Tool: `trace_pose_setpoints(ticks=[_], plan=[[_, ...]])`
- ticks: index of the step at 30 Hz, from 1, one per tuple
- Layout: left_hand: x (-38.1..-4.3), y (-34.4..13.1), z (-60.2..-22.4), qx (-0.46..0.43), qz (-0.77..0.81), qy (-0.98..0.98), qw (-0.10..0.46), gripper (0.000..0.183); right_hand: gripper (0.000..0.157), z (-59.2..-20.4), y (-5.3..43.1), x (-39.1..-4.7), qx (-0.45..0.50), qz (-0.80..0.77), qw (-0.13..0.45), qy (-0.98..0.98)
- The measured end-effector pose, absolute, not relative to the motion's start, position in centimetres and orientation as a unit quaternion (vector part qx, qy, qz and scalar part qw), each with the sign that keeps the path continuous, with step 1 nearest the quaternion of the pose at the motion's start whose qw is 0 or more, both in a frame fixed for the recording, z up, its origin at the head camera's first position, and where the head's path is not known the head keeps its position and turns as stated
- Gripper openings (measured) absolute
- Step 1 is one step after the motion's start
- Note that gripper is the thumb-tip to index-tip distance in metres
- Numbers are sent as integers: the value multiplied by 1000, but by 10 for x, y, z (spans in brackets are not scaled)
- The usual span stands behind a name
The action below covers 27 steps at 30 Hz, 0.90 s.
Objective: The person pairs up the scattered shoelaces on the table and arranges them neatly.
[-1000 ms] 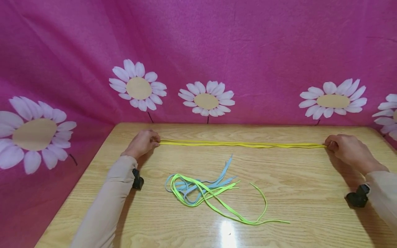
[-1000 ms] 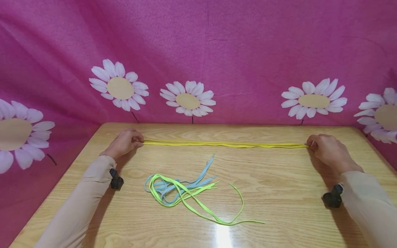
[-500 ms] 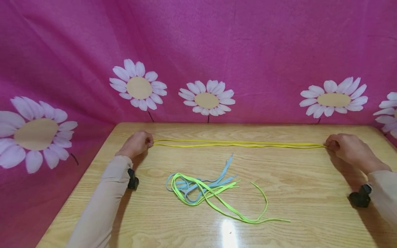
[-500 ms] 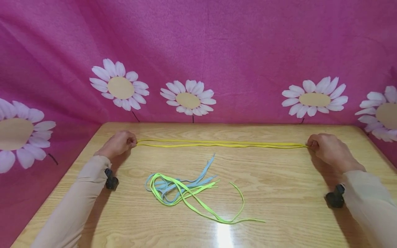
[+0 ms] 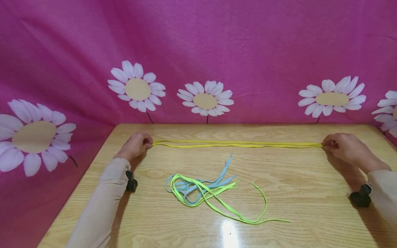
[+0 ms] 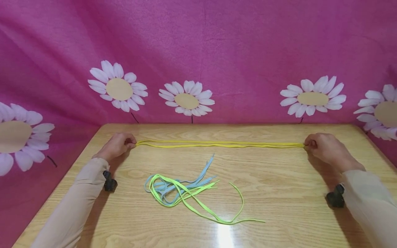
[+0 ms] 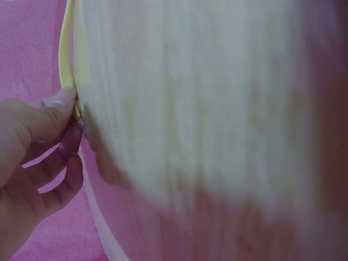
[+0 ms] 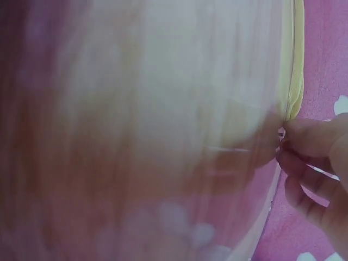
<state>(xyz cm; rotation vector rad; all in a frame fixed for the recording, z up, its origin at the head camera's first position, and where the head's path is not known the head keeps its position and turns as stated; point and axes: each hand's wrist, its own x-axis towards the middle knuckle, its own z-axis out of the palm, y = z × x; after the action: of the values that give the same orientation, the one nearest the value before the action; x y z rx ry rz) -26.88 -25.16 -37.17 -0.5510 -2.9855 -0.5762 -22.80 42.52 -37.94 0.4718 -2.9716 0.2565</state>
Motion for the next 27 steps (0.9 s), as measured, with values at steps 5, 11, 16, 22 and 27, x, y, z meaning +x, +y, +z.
trace_pose_setpoints(ticks=[5,11,16,22,27], plan=[[-270,-249,-371,-174,-159,-971,32,8,10,-377,424,-231,160,70,59,-983],[-272,-246,-369,-163,-129,-978,25,10,8,-378,426,-232,151,68,50,-985],[-271,-245,-369,-159,-132,-978,23,9,12,-380,426,-233,152,83,73,-982],[-270,-245,-367,-153,-133,-979,16,7,11,-382,424,-234,159,106,105,-976],[-270,-245,-365,-154,-131,-979,16,8,10,-382,421,-236,181,107,84,-974]])
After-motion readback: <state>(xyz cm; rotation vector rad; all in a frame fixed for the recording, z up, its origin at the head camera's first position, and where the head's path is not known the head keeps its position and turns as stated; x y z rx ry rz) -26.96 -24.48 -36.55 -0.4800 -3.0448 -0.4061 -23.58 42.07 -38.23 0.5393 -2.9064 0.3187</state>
